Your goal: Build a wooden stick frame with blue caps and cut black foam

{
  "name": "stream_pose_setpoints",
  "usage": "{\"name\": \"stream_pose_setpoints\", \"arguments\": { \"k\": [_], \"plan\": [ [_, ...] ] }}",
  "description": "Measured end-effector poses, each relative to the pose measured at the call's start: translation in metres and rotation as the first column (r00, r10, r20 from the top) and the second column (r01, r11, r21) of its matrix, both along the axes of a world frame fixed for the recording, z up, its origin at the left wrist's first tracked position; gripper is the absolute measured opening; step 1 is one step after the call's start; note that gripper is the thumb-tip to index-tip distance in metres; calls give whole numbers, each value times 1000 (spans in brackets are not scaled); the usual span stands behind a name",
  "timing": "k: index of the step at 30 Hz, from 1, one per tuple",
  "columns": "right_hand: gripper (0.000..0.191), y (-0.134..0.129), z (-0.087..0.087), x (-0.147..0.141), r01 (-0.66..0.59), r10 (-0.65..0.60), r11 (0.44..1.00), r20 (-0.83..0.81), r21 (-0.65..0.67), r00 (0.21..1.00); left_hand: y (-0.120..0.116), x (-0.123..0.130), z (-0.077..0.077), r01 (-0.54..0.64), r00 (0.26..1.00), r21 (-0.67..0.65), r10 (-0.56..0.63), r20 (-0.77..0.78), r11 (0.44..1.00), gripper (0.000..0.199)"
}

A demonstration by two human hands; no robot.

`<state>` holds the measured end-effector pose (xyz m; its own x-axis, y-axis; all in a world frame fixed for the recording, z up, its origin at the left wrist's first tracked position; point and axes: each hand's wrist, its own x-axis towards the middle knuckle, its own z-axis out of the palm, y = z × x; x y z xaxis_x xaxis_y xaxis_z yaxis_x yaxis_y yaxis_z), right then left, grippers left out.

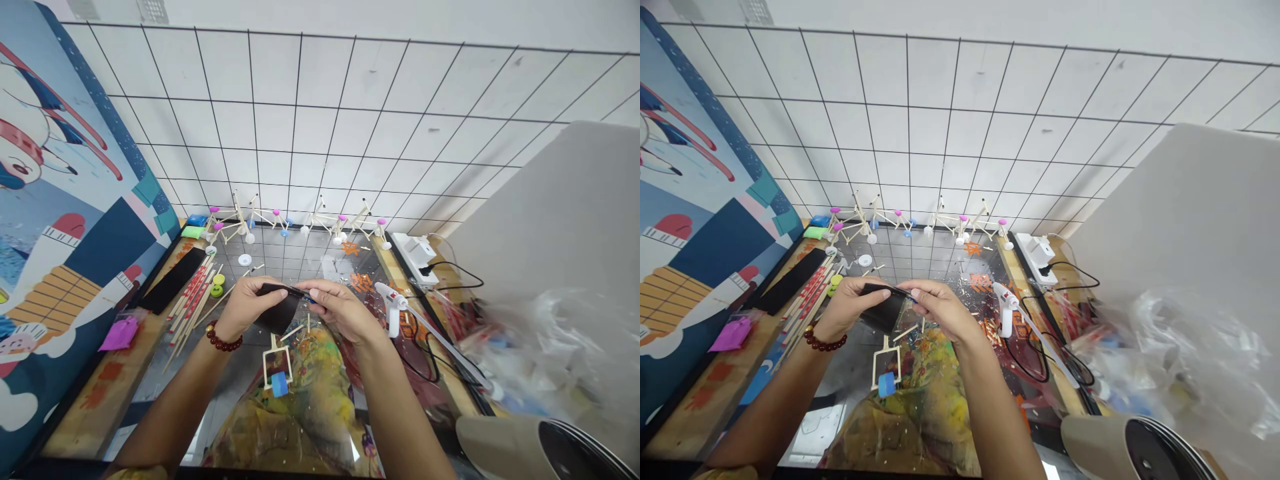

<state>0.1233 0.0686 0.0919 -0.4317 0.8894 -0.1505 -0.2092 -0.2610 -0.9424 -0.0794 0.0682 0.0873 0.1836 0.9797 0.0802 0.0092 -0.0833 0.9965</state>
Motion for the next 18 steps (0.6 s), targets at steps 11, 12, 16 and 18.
{"name": "stream_pose_setpoints", "arguments": {
  "k": [11,12,16,18],
  "plan": [
    [43,3,-6,-3,-10,9,998,-10,-61,1000,3,-12,5,109,977,139,-81,-195,984,11],
    [44,3,-5,-2,11,-11,997,-9,-71,1000,3,-11,5,132,972,144,-100,-212,981,11],
    [45,5,2,11,83,-82,995,30,-57,996,2,-9,5,76,991,55,-69,-113,996,11],
    [45,4,4,18,73,-71,997,53,-33,996,2,-8,5,31,999,-52,-32,-20,998,13]
  ]
}}
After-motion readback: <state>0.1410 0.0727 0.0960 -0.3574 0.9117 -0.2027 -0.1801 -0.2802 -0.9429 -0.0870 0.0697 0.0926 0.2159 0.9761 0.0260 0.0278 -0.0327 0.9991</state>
